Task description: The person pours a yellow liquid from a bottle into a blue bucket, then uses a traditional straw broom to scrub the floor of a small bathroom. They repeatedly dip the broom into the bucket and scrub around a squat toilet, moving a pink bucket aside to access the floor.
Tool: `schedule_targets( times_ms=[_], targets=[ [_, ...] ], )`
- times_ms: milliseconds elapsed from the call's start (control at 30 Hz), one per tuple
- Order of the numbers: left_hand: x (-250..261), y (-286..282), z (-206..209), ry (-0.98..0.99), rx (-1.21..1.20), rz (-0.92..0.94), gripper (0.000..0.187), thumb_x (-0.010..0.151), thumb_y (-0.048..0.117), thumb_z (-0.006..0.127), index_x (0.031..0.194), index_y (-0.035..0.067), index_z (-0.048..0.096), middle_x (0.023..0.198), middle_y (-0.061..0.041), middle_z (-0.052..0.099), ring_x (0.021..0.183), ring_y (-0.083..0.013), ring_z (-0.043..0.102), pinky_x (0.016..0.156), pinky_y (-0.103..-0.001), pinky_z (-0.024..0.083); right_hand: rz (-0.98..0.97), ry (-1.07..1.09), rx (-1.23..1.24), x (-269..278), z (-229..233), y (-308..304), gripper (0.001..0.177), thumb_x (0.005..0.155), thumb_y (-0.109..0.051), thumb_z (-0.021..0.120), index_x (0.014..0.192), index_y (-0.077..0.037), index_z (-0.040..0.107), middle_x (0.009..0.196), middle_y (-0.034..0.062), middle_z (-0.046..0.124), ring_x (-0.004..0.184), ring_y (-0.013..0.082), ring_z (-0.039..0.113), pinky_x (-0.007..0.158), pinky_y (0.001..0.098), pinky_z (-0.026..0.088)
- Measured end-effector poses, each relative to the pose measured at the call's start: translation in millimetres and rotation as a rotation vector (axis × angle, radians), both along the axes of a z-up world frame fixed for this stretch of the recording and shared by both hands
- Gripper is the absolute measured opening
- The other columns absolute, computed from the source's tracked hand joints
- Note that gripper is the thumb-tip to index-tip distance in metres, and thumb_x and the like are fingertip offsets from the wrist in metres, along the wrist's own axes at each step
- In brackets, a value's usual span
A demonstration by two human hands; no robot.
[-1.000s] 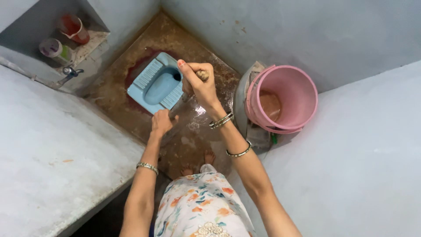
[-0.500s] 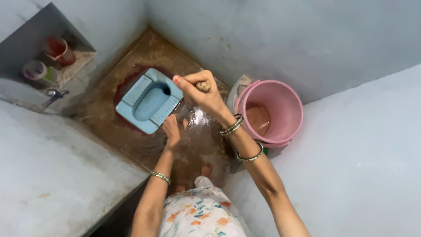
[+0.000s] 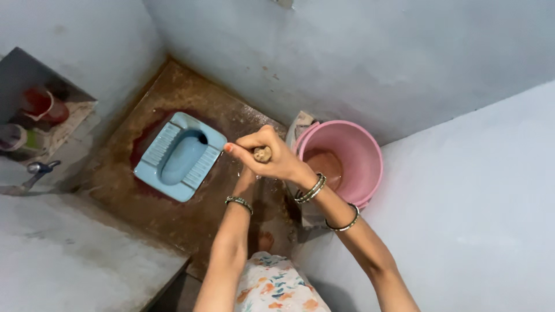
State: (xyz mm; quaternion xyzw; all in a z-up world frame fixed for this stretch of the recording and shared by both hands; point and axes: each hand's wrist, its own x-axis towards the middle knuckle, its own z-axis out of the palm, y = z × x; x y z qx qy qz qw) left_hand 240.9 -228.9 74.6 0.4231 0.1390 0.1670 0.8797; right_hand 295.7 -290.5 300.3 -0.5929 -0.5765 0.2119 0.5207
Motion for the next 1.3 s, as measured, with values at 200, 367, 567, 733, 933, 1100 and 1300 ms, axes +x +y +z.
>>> schedule_targets(
  times_ms=[200,367,567,733,933,1100,1300],
  targets=[
    [87,-1,-73,0.09,0.269,0.193,0.054,0.115,0.049,0.043,0.11,0.002,0.069,0.104,-0.008,0.07,0.095,-0.0198,0.068,0.082,-0.038,0.057,-0.126,0.087,0.008,31,-10,-20,0.044,0.103,-0.01,0.066,0.064,0.001,0.048,0.056,0.0011,0.032,0.053,0.0048,0.029,0.047,0.0305,0.023],
    [80,1,-78,0.566,1.02,0.052,0.027,0.084,0.031,0.07,0.097,0.008,0.077,0.089,-0.021,0.075,0.089,-0.0396,0.073,0.078,-0.049,0.056,-0.21,0.191,0.077,36,-9,-34,0.044,0.106,-0.011,0.064,0.066,0.002,0.05,0.057,-0.004,0.038,0.054,0.0033,0.035,0.048,0.0283,0.027],
    [38,1,-56,0.64,1.15,-0.003,0.023,0.081,0.029,0.072,0.091,0.01,0.079,0.089,-0.023,0.073,0.088,-0.0425,0.072,0.08,-0.051,0.056,-0.217,0.525,0.111,20,-1,-45,0.043,0.106,-0.013,0.062,0.065,-0.002,0.054,0.059,-0.006,0.047,0.052,0.0042,0.046,0.046,0.0301,0.035],
    [-7,6,-63,0.701,1.234,-0.054,0.026,0.078,0.032,0.076,0.09,0.009,0.079,0.088,-0.022,0.074,0.088,-0.0425,0.071,0.081,-0.051,0.057,-0.223,0.557,0.189,5,-9,-47,0.049,0.107,-0.015,0.062,0.063,-0.007,0.045,0.055,-0.006,0.039,0.047,0.0041,0.032,0.045,0.0267,0.024],
    [-76,20,-75,0.819,1.338,-0.095,0.034,0.078,0.036,0.079,0.09,0.004,0.077,0.09,-0.023,0.074,0.09,-0.0433,0.071,0.082,-0.052,0.056,-0.218,0.683,0.221,-30,-24,-32,0.047,0.106,-0.015,0.062,0.062,-0.008,0.045,0.053,-0.0057,0.037,0.044,0.0053,0.03,0.043,0.0269,0.023],
    [-141,32,-90,0.942,1.389,-0.119,0.038,0.081,0.04,0.079,0.09,0.003,0.077,0.091,-0.024,0.074,0.091,-0.0424,0.072,0.082,-0.051,0.057,-0.197,0.738,0.186,-63,-41,-17,0.045,0.106,-0.016,0.061,0.064,-0.006,0.05,0.053,-0.0046,0.039,0.043,0.0076,0.033,0.043,0.0291,0.026],
    [-196,43,-102,0.958,1.349,-0.036,0.036,0.076,0.038,0.082,0.087,0.004,0.078,0.089,-0.023,0.074,0.089,-0.0431,0.072,0.083,-0.051,0.057,-0.106,0.8,0.15,-88,-57,-1,0.045,0.107,-0.015,0.061,0.064,-0.006,0.049,0.053,-0.0042,0.037,0.044,0.0077,0.03,0.045,0.0297,0.026]
  ],
)
